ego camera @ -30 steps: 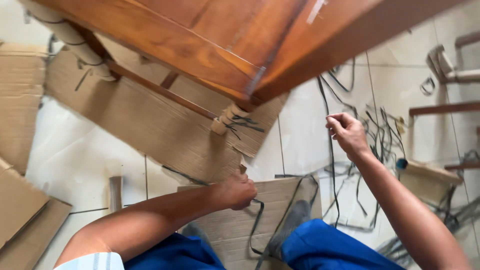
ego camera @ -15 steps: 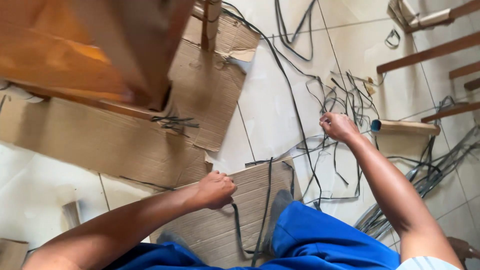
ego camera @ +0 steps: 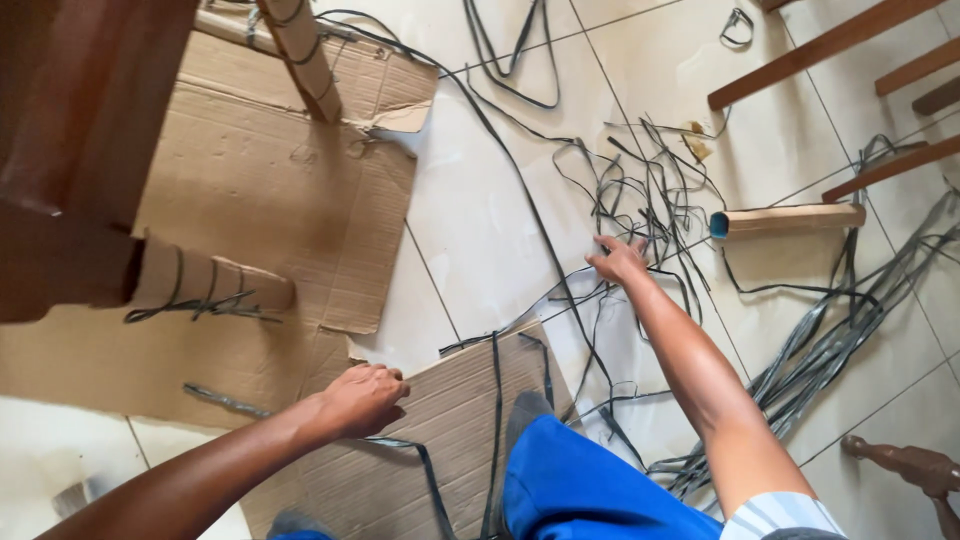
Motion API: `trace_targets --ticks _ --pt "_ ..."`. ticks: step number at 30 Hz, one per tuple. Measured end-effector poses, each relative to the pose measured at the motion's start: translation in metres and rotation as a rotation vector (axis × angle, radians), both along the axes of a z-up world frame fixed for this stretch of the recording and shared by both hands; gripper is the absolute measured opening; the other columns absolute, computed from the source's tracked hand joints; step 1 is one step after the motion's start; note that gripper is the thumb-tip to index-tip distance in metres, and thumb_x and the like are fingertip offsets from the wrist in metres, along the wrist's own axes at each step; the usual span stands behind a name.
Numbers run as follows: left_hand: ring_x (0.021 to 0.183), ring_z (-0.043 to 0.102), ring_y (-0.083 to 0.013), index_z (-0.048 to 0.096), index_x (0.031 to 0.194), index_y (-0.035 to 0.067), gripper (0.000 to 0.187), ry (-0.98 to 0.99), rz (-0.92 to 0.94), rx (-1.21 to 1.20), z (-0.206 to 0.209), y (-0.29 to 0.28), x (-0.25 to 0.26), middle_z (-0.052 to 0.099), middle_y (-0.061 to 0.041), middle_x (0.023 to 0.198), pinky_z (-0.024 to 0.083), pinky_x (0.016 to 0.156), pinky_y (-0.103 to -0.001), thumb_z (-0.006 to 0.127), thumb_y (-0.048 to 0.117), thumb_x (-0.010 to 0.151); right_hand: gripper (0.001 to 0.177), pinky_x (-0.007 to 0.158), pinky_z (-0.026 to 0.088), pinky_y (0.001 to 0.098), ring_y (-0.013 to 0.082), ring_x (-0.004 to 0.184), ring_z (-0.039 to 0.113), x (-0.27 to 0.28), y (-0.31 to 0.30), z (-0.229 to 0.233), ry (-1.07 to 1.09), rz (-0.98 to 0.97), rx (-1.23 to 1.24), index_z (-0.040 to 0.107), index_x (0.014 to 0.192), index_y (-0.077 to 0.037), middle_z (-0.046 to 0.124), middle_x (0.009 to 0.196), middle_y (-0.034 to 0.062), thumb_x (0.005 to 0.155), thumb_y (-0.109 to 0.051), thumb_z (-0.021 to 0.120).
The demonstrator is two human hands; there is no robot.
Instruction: Wrapping wooden chair legs and rungs with cardboard and plastic ties for protection.
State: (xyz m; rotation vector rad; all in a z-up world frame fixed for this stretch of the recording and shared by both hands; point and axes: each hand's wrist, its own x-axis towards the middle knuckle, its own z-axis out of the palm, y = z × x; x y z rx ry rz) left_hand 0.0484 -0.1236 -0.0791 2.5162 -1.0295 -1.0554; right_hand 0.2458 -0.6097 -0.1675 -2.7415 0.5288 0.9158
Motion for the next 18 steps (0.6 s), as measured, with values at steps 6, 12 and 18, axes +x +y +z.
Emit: trace_targets --ticks 6,12,18 --pt "0.090 0.070 -0.0305 0.068 0.093 0.011 0.020 -0.039 0.095 -0.240 -0.024 0.014 -0.007 0.073 -0.007 0.097 0.054 0.081 -0.042 0.076 0.026 0.082 0.054 0.105 0.046 0.0491 0.0399 0.128 0.053 0.014 -0.031 -0.059 -0.274 -0.110 0.025 0.056 0.145 -0.030 0.051 0.142 0.0186 0.092 -0.038 0.064" --pt "0.095 0.071 -0.0273 0.072 0.105 0.013 0.025 -0.015 0.168 -0.154 -0.027 0.029 -0.010 0.074 -0.003 0.106 0.057 0.084 -0.039 0.075 0.028 0.084 0.028 0.094 0.057 0.0438 0.0296 0.104 0.062 0.015 -0.005 0.002 -0.604 0.258 -0.088 0.068 0.120 -0.016 0.049 0.126 0.0130 0.099 -0.035 0.065" --pt "0.095 0.071 -0.0266 0.068 0.110 0.016 0.027 0.032 0.241 -0.160 -0.038 0.036 -0.022 0.071 -0.002 0.111 0.058 0.080 -0.040 0.072 0.030 0.087 0.139 0.111 0.031 0.0771 0.0527 0.154 0.007 0.065 -0.043 0.010 -0.353 -0.116 -0.232 -0.004 0.168 -0.027 -0.012 0.167 0.0236 0.068 -0.073 0.081"
